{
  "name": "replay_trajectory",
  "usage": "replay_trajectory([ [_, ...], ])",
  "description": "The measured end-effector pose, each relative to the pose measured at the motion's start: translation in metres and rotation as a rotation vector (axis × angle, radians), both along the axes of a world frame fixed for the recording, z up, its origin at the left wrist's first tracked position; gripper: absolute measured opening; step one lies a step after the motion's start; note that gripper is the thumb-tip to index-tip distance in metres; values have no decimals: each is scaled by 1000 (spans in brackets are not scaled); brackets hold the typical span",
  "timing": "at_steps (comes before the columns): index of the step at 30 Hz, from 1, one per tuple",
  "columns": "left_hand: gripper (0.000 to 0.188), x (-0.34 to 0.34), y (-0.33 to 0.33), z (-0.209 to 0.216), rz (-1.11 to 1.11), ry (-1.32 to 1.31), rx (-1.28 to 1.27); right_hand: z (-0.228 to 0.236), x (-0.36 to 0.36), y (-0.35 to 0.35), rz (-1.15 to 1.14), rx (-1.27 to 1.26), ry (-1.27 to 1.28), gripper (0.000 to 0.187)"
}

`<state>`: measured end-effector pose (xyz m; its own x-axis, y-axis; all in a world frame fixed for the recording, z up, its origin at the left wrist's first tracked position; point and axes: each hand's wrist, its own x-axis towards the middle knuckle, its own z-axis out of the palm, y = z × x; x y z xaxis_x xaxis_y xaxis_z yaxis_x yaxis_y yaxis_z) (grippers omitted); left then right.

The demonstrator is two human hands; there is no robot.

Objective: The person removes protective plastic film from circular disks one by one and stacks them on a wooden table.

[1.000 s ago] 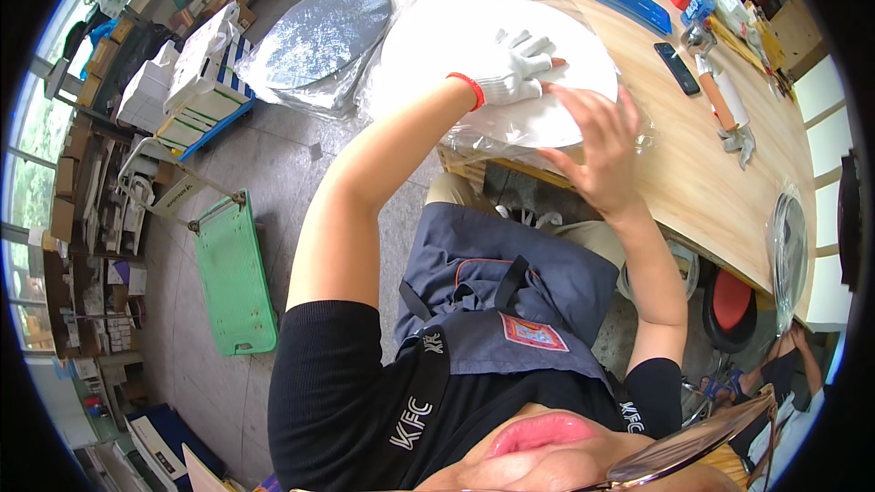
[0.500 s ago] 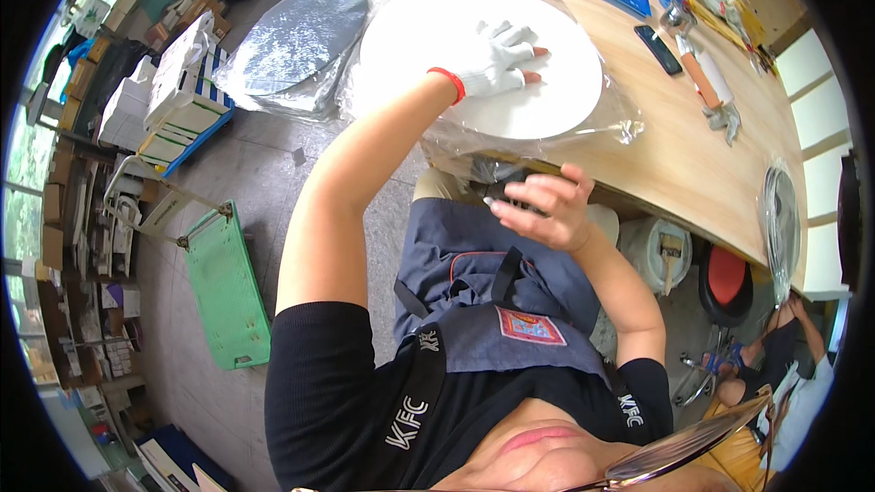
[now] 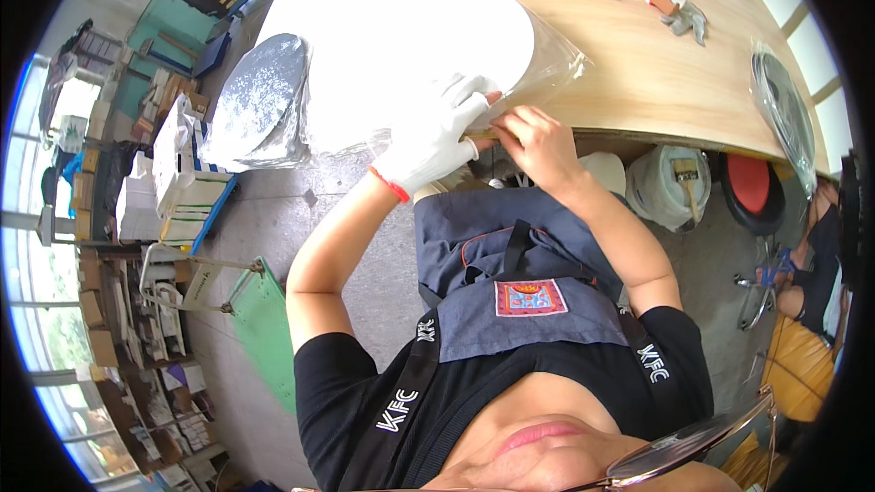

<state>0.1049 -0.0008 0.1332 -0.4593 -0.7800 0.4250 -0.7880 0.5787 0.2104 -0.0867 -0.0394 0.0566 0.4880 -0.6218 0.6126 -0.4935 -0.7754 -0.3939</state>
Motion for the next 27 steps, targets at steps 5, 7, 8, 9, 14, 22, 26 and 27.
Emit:
replay_trajectory([
  [5,39,8,-7,-10,117,52,112,-3,-7,-1,-42,103,-29,7],
  [7,32,14,-12,-13,109,58,80,0,-8,0,-50,144,-59,8],
  [8,29,13,-11,-8,105,75,84,-1,-10,0,-50,130,-90,7],
  [9,26,12,-11,-6,102,91,88,-2,-11,-2,-48,115,-121,7],
  [14,28,16,-15,-12,193,225,163,23,-10,-4,7,-55,-119,9],
  [22,26,24,-16,-11,210,170,238,25,7,-66,217,-140,142,23],
  [26,30,27,-11,2,135,161,279,36,6,-82,309,-160,237,26],
  [27,33,27,-11,3,105,161,279,34,7,-84,318,-186,231,25],
])
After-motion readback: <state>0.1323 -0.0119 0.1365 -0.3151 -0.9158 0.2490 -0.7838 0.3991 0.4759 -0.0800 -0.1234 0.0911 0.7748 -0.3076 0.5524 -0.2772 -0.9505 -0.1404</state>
